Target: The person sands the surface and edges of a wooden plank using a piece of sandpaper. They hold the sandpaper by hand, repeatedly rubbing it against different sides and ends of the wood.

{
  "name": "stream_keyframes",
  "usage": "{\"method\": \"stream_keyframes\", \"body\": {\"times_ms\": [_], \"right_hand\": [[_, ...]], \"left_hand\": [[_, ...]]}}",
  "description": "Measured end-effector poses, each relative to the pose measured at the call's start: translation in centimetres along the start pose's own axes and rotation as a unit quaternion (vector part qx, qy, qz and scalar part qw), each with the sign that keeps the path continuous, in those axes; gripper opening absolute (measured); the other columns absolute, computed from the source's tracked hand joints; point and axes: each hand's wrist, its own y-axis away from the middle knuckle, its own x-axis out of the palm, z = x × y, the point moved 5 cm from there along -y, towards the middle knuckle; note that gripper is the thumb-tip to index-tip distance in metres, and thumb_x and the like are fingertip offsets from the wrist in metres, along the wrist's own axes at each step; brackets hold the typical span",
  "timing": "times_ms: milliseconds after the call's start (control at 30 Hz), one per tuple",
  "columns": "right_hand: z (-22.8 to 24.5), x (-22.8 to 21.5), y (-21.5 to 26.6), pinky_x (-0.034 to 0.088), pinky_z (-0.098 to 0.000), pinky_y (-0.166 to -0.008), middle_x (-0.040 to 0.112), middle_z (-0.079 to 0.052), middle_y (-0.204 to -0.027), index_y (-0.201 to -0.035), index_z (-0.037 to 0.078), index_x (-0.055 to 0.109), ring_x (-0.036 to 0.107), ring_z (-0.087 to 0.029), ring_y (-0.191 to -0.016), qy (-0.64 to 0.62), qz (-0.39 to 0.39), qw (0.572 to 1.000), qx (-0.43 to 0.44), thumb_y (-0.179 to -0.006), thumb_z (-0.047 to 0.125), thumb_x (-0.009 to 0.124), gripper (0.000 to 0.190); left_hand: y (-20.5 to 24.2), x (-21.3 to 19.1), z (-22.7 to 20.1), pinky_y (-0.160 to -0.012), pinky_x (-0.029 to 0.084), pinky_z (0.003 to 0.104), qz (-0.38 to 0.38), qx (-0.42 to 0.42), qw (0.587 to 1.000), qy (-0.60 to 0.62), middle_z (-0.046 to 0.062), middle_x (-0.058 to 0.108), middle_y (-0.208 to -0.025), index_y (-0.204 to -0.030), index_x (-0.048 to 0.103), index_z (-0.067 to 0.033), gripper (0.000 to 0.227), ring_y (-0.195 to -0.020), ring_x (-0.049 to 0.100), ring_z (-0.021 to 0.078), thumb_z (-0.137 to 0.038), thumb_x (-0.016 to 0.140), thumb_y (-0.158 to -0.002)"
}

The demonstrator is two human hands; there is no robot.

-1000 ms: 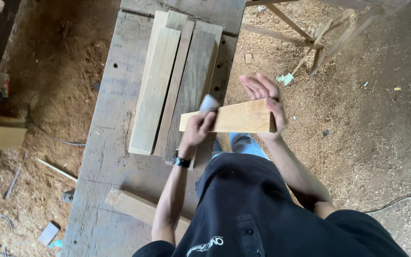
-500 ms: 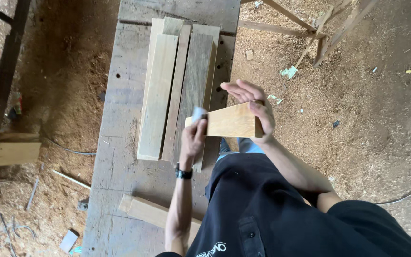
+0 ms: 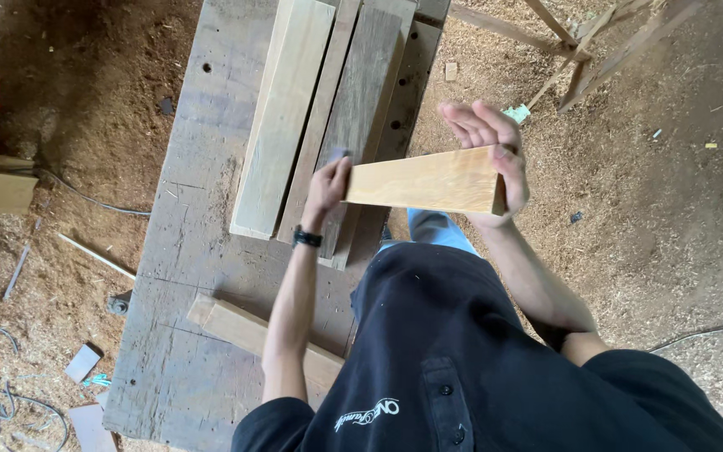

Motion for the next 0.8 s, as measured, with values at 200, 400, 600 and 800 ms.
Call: {"method": "stream_keyframes", "body": {"times_ms": [200, 400, 600, 800], "right_hand": [[-0.5, 2.0, -0.1, 0.041, -0.0432, -0.126, 0.064, -0.02, -0.138, -0.147, 0.001, 0.054, 0.061, -0.028, -0.134, 0.012, 0.001, 1.0, -0.011, -0.104, 0.021, 0.047, 0.048], [-0.3, 2.3, 0.2, 0.039, -0.0422, -0.128, 0.062, -0.022, -0.14, -0.148, 0.001, 0.052, 0.059, -0.028, -0.136, -0.003, -0.013, 1.0, 0.025, -0.105, 0.02, 0.047, 0.048], [-0.3, 2.3, -0.3, 0.04, -0.0394, -0.123, 0.064, -0.022, -0.139, -0.149, 0.002, 0.053, 0.061, -0.028, -0.135, 0.006, 0.003, 1.0, 0.016, -0.105, 0.024, 0.046, 0.05], [0.0, -0.5, -0.2, 0.04, -0.0421, -0.128, 0.064, -0.021, -0.138, -0.148, 0.002, 0.053, 0.061, -0.028, -0.133, -0.003, -0.02, 1.0, -0.005, -0.103, 0.023, 0.048, 0.049]], "left_hand": [[-1.6, -0.7, 5.8, -0.069, 0.054, 0.031, -0.023, 0.06, 0.998, -0.026, 0.011, 0.075, -0.09, -0.11, 0.073, -0.0026, 0.045, -0.081, 0.071, 0.0148, -0.043, 0.052, -0.107], [4.9, 1.0, -11.8, -0.055, 0.03, 0.032, 0.048, 0.012, 0.989, 0.14, -0.002, 0.043, -0.067, -0.082, 0.06, -0.0002, 0.046, -0.064, 0.039, 0.01, -0.036, 0.052, -0.11], [9.7, 1.0, -24.8, -0.062, 0.038, 0.031, 0.092, 0.3, 0.943, 0.109, -0.005, 0.041, -0.071, -0.086, 0.053, -0.0015, 0.045, -0.071, 0.043, 0.0082, -0.037, 0.049, -0.114], [2.5, 1.9, -9.9, -0.054, 0.03, 0.031, 0.066, 0.0, 0.99, 0.125, -0.006, 0.044, -0.068, -0.082, 0.06, 0.0022, 0.053, -0.063, 0.039, 0.0082, -0.041, 0.053, -0.11]]}}
